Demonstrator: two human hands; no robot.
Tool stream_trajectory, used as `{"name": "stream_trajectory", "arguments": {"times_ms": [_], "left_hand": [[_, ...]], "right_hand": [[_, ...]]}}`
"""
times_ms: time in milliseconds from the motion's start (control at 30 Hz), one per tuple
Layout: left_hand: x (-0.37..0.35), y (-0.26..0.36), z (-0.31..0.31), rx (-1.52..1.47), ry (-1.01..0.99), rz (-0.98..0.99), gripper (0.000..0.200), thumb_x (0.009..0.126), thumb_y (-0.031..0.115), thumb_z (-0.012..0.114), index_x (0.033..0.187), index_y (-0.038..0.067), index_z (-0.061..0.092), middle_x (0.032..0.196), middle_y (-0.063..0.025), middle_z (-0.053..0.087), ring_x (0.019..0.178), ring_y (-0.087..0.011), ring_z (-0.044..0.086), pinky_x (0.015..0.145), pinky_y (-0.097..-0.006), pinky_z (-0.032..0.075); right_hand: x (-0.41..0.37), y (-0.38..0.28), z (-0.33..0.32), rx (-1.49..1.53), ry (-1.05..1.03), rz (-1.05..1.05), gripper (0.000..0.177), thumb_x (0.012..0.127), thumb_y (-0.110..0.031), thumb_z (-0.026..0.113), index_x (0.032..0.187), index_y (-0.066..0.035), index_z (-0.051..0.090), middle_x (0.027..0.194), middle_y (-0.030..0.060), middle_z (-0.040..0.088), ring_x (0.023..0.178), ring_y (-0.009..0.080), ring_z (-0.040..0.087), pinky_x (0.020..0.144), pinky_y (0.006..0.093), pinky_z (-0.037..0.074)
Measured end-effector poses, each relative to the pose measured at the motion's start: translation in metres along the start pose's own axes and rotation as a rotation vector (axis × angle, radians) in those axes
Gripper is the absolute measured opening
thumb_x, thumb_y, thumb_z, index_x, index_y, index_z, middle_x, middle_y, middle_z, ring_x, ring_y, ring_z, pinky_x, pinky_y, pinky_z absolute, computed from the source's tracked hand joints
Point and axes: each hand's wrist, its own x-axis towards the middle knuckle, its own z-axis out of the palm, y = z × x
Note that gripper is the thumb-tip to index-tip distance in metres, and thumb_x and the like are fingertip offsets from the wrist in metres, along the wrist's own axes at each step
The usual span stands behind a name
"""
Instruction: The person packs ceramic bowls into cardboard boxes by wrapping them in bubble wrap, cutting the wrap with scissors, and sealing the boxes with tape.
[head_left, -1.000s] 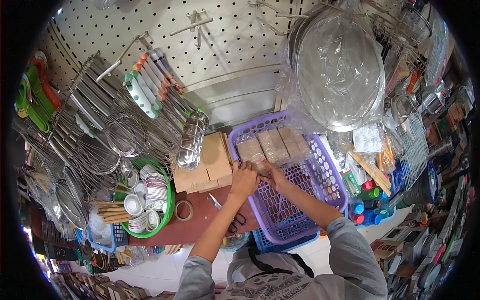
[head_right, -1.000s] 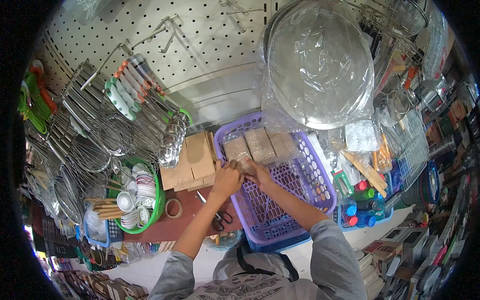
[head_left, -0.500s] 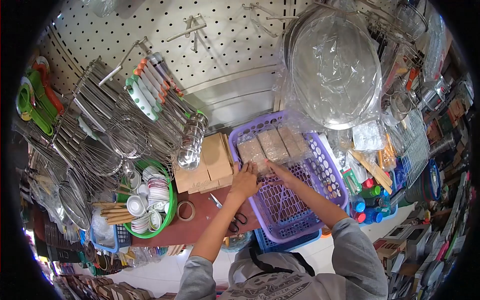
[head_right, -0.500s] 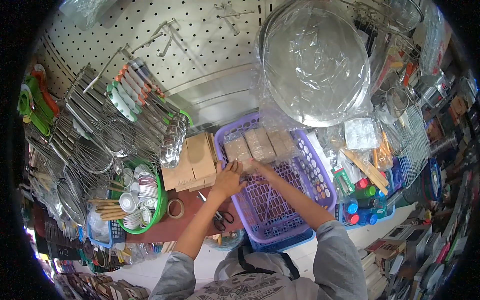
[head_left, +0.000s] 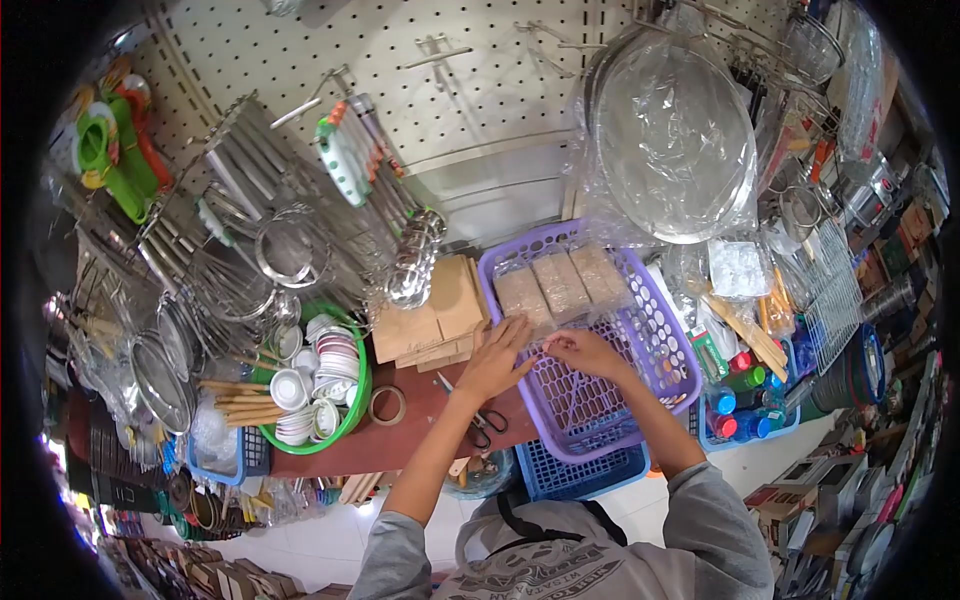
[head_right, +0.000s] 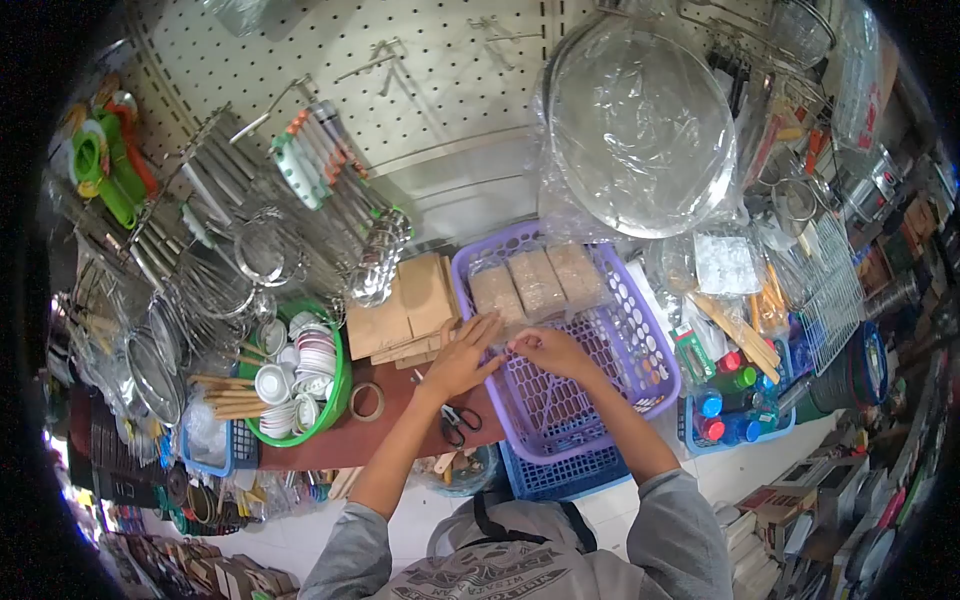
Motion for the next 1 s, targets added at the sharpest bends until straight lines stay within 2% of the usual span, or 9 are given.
{"name": "stream_trajectory", "arguments": {"times_ms": [67,167,200,333,433,467,600,733,1000], "left_hand": [[-0.016,0.005,-0.020,-0.036,0.188,0.052,0.048,0.091,0.032,0.063,0.133,0.010,0.056,0.133,-0.0097,0.055,0.124,-0.0286,0.047,0.107,-0.0483,0.029],[-0.048,0.008,-0.050,-0.165,0.220,-0.093,0.035,0.089,0.025,0.065,0.119,0.008,0.064,0.114,-0.0091,0.060,0.111,-0.0295,0.051,0.097,-0.0412,0.040],[-0.058,0.003,-0.053,-0.124,0.407,-0.040,0.023,0.086,0.017,0.067,0.106,0.006,0.067,0.103,-0.0101,0.061,0.099,-0.0305,0.053,0.085,-0.0383,0.044],[-0.104,-0.027,-0.061,-0.122,0.662,-0.286,0.015,0.081,0.008,0.068,0.095,0.004,0.064,0.099,-0.0142,0.059,0.092,-0.0332,0.053,0.081,-0.0427,0.043],[-0.128,-0.049,-0.073,-0.084,0.699,-0.463,0.027,0.082,0.009,0.066,0.107,0.002,0.059,0.104,-0.0151,0.057,0.098,-0.0354,0.051,0.088,-0.0438,0.042],[-0.136,-0.060,-0.075,-0.132,0.642,-0.512,0.043,0.083,0.011,0.067,0.122,0.001,0.054,0.114,-0.0173,0.055,0.106,-0.0375,0.048,0.095,-0.0459,0.039],[-0.154,-0.089,-0.076,-0.053,0.550,-0.456,0.067,0.087,0.025,0.068,0.143,0.000,0.040,0.127,-0.0232,0.050,0.114,-0.0424,0.042,0.102,-0.0492,0.035],[-0.165,-0.110,-0.066,-0.124,0.422,-0.437,0.073,0.088,0.031,0.066,0.147,-0.001,0.037,0.130,-0.0220,0.051,0.113,-0.0399,0.043,0.103,-0.0474,0.034],[-0.169,-0.113,-0.070,-0.175,0.516,-0.353,0.058,0.083,0.021,0.073,0.135,0.002,0.053,0.119,-0.0172,0.058,0.106,-0.0348,0.049,0.097,-0.0421,0.040]], "right_hand": [[-0.005,-0.016,0.015,0.151,0.069,-0.107,0.029,0.093,-0.030,0.065,0.105,-0.004,0.068,0.083,0.0054,0.068,0.076,0.0129,0.063,0.071,0.0296,0.050],[-0.005,-0.047,0.034,0.162,0.113,-0.223,0.024,0.090,-0.024,0.066,0.104,-0.004,0.067,0.083,0.0069,0.066,0.078,0.0169,0.063,0.074,0.0328,0.050],[-0.003,-0.055,0.042,0.130,0.118,-0.255,0.022,0.089,-0.020,0.067,0.103,-0.004,0.067,0.084,0.0074,0.065,0.079,0.0177,0.064,0.075,0.0331,0.050],[0.022,-0.062,0.074,-0.023,0.292,-0.525,0.027,0.082,-0.015,0.071,0.105,-0.004,0.061,0.101,0.0124,0.058,0.096,0.0283,0.061,0.086,0.0374,0.047],[0.039,-0.066,0.094,-0.087,0.436,-0.539,0.036,0.080,-0.015,0.072,0.111,-0.006,0.057,0.109,0.0140,0.055,0.100,0.0316,0.058,0.088,0.0401,0.046],[0.046,-0.064,0.100,-0.119,0.463,-0.544,0.045,0.079,-0.019,0.073,0.117,-0.008,0.053,0.116,0.0149,0.051,0.104,0.0337,0.058,0.086,0.0426,0.048],[0.040,-0.094,0.109,-0.183,0.454,-0.303,0.050,0.079,-0.026,0.073,0.123,-0.011,0.053,0.123,0.0156,0.050,0.109,0.0348,0.057,0.085,0.0454,0.050],[0.040,-0.089,0.118,-0.283,0.479,-0.276,0.051,0.080,-0.032,0.073,0.125,-0.015,0.056,0.127,0.0133,0.052,0.110,0.0341,0.058,0.086,0.0456,0.050],[0.037,-0.088,0.124,-0.226,0.605,-0.351,0.046,0.077,-0.032,0.077,0.117,-0.014,0.062,0.122,0.0093,0.055,0.107,0.0312,0.059,0.086,0.0417,0.050]]}}
